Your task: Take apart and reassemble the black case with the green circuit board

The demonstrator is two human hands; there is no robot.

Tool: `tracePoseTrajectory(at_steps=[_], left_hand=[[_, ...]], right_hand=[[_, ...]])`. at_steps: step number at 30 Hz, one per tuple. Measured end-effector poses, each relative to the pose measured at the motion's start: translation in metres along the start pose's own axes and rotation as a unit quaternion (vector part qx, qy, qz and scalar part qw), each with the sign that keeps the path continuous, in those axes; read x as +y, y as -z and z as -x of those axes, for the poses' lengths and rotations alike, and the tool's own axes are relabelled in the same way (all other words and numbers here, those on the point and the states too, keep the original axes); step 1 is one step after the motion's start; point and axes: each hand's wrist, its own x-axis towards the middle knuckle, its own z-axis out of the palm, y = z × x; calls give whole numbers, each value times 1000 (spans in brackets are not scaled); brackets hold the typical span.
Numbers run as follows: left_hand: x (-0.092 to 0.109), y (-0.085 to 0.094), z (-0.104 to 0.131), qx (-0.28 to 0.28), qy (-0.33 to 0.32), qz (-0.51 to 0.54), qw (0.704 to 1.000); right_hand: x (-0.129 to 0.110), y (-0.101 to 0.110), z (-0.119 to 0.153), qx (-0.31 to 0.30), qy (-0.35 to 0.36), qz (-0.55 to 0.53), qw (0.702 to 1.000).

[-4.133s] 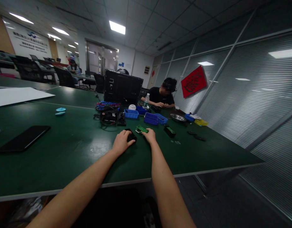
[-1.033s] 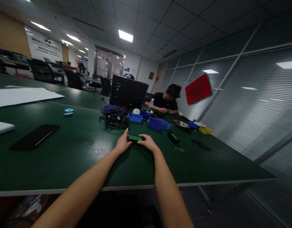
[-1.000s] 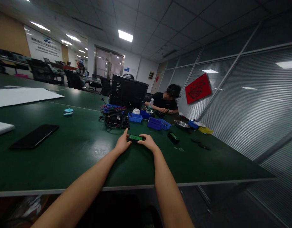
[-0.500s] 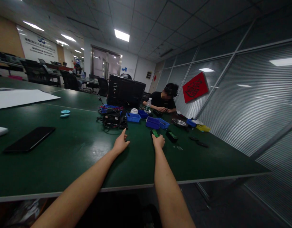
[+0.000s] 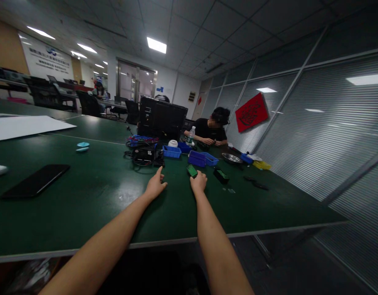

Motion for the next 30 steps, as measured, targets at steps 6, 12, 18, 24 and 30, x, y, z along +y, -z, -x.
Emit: tracePoseTrajectory(at_steps=[6,12,18,24,30], left_hand=[[0,0,0,3,-10,-7,1000],[-4,-2,-1,7,-23,-13,1000],[-6,-3,-2,10,-26,-15,1000],[-3,-1,-1,9,-25,-7,1000],[-4,-2,-2,14,-20,-3,1000]], right_hand=[[-12,-6,9,-56,73,17,996],[-14,-10,6,-49,42,-12,998],[-17,-8,6,-20,85,10,996],[-42,-3,30,-11,212,25,977],[-47,-7,30,-34,168,-120,978]])
